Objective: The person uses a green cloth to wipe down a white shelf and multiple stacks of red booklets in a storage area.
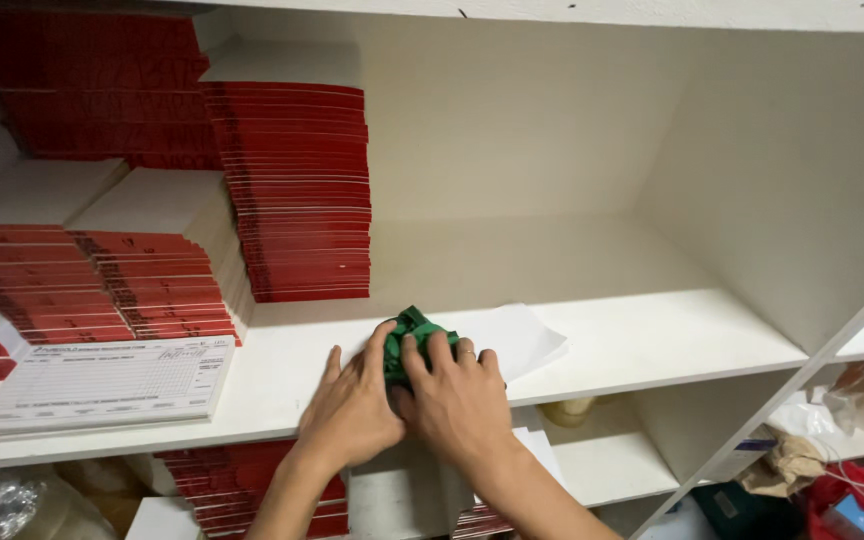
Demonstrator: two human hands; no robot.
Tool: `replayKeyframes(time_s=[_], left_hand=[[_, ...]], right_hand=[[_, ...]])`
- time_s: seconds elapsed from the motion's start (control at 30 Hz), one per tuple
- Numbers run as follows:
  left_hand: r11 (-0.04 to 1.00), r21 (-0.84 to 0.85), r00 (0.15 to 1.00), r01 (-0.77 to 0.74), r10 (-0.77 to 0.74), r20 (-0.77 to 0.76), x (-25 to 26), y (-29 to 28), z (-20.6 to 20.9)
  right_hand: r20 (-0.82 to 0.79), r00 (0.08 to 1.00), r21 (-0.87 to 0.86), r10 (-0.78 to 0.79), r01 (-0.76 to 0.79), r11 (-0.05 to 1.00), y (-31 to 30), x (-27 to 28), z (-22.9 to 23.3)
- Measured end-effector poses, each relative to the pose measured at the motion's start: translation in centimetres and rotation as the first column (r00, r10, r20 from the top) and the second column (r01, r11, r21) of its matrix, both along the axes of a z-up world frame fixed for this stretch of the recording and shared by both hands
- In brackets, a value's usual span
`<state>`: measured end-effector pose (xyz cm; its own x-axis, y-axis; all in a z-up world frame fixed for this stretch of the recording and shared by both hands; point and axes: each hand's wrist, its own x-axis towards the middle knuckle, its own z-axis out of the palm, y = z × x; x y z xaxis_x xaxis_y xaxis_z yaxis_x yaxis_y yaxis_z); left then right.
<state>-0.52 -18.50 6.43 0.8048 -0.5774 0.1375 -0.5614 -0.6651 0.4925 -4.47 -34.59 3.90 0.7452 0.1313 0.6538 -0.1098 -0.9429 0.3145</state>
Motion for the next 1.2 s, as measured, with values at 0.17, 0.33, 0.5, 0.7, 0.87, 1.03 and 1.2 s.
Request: replayKeyframes(time_s=[0.17, 0.33, 0.5, 0.7, 0.87, 1.03, 1.2], left_hand=[[0.999, 0.027, 0.999, -0.022, 0.021, 0.024, -0.2, 0.1, -0.1], [0.999, -0.003, 0.998, -0.047, 0.047, -0.029, -0.3, 0.1, 0.3], [1.0, -0.026, 1.0, -0.012, 0.012, -0.008, 0.1, -0.1, -0.5], [0.999, -0.033, 0.996, 0.021, -0.018, 0.083, 0.8, 0.2, -1.8], [0.999, -0.029, 0.989, 0.028, -0.023, 0.149, 1.0, 0.2, -2.1], [1.0, -0.024, 0.996, 0.012, -0.01, 0.09, 0.2, 0.2, -1.1], [0.986, 0.044, 0.888, 0.16, -0.163, 0.43, 0.5, 0.6, -3.0]], right_hand=[[-0.138, 0.989, 0.218, 0.056, -0.025, 0.976, -6.7, 1.5, 0.4], [-0.032, 0.938, 0.172, -0.345, 0.346, 0.922, -14.7, 1.6, -0.7], [0.115, 0.926, -0.046, -0.359, 0.366, 0.93, -10.9, 2.0, -0.8], [0.117, 0.982, -0.105, -0.146, 0.158, 0.982, 0.2, 1.1, -0.4], [0.001, 0.999, 0.038, 0.037, -0.037, 0.999, 0.1, 1.2, 0.3], [-0.249, 0.952, 0.304, -0.177, 0.25, 0.919, -10.0, 1.5, 1.6], [-0.307, 0.933, 0.636, -0.189, 0.349, 0.688, -14.3, -2.7, 4.0]])
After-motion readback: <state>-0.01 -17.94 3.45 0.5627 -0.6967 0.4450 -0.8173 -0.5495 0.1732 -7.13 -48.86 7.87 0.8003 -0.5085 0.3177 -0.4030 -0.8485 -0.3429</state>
